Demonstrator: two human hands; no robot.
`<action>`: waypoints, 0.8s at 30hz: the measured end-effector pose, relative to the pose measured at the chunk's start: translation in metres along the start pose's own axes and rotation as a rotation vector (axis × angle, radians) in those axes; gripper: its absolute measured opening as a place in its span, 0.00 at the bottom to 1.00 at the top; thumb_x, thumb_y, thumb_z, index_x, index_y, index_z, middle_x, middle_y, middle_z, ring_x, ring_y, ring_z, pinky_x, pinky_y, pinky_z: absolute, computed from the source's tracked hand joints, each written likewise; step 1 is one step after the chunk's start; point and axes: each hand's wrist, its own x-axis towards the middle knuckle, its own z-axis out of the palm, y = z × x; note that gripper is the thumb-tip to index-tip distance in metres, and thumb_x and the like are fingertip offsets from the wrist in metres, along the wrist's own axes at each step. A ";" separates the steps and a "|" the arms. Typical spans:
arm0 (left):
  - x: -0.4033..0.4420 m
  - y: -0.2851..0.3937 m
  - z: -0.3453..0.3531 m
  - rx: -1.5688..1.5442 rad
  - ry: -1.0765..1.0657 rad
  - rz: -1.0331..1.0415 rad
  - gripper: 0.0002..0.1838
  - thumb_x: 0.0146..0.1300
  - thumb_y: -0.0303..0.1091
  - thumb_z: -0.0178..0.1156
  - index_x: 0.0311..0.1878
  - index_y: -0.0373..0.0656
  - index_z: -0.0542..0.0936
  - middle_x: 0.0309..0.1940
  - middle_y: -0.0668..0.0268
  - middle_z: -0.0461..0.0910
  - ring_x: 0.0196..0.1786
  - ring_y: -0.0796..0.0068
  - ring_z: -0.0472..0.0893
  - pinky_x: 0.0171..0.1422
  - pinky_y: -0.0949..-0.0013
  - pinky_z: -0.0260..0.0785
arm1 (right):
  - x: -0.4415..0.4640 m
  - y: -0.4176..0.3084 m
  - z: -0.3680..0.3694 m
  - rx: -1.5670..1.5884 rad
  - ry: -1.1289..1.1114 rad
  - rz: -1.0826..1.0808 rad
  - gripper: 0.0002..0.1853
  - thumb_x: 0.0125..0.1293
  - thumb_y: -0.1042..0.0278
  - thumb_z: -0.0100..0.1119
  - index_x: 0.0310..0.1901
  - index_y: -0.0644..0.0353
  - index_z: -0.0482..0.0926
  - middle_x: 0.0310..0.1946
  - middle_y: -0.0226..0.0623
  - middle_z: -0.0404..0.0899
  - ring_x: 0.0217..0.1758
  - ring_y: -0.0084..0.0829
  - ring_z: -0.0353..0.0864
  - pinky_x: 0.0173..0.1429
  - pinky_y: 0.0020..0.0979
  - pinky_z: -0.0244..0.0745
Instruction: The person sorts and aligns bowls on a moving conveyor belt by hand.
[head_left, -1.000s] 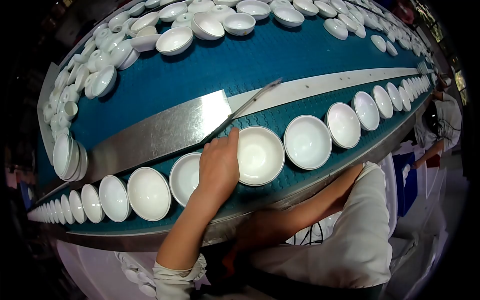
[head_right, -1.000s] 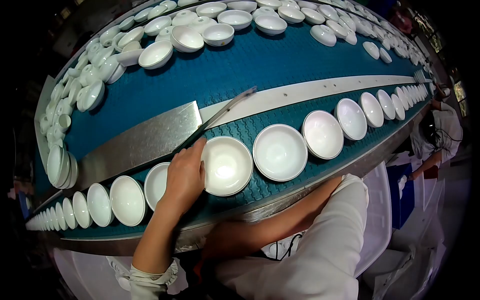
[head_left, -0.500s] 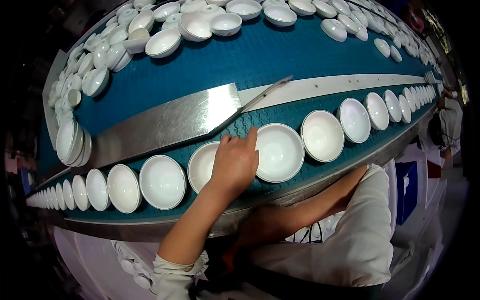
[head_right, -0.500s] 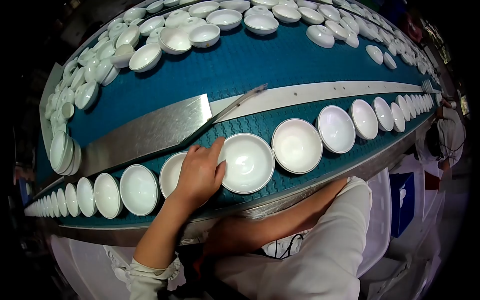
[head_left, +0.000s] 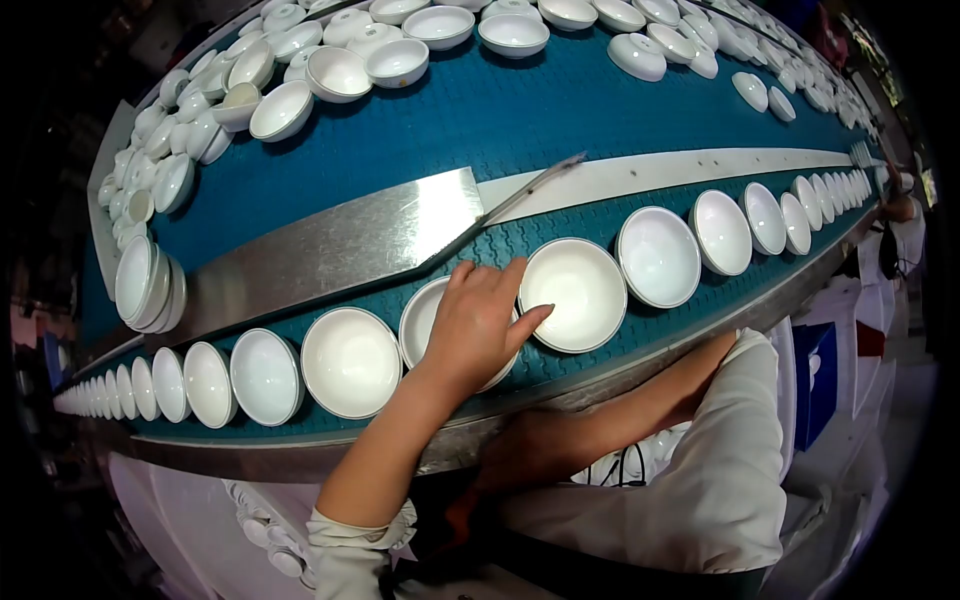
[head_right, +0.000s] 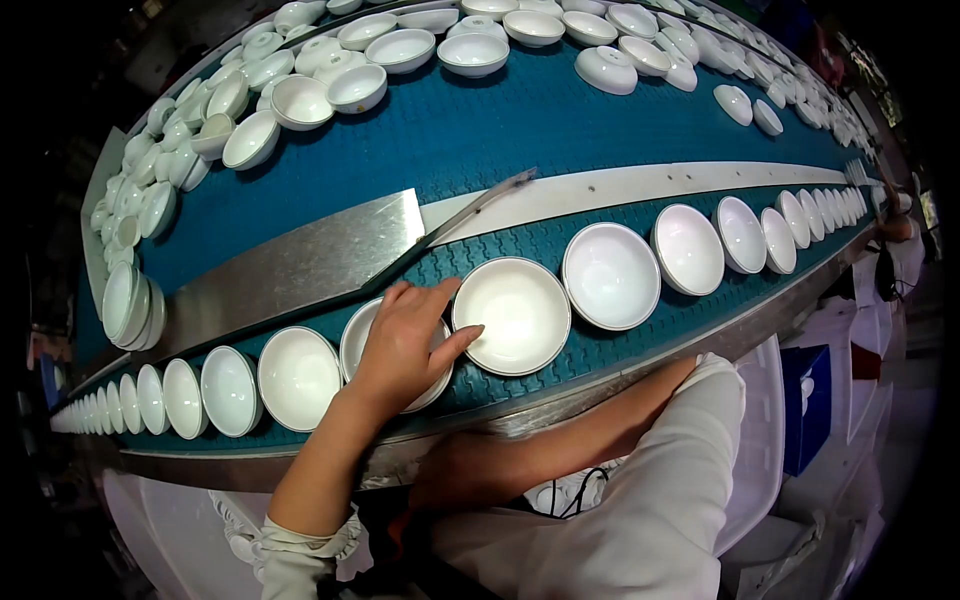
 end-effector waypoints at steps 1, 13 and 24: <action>0.002 0.003 0.004 -0.002 -0.001 0.002 0.24 0.60 0.37 0.65 0.55 0.34 0.75 0.31 0.52 0.78 0.40 0.54 0.77 0.59 0.56 0.65 | -0.004 -0.001 -0.002 0.006 0.007 0.017 0.07 0.62 0.60 0.55 0.37 0.51 0.74 0.28 0.31 0.75 0.33 0.35 0.78 0.36 0.36 0.74; 0.042 0.030 0.035 0.032 0.131 -0.012 0.23 0.56 0.22 0.60 0.57 0.35 0.73 0.48 0.51 0.77 0.53 0.52 0.75 0.62 0.56 0.63 | -0.056 -0.007 -0.038 0.021 0.003 0.012 0.07 0.62 0.60 0.57 0.37 0.52 0.74 0.27 0.31 0.75 0.32 0.35 0.78 0.34 0.36 0.73; 0.071 0.060 0.073 0.139 -0.014 -0.104 0.23 0.58 0.30 0.61 0.57 0.31 0.73 0.36 0.48 0.78 0.43 0.53 0.75 0.59 0.56 0.63 | -0.109 -0.007 -0.062 0.042 0.000 -0.024 0.06 0.64 0.64 0.52 0.41 0.53 0.73 0.31 0.34 0.71 0.33 0.34 0.78 0.27 0.34 0.73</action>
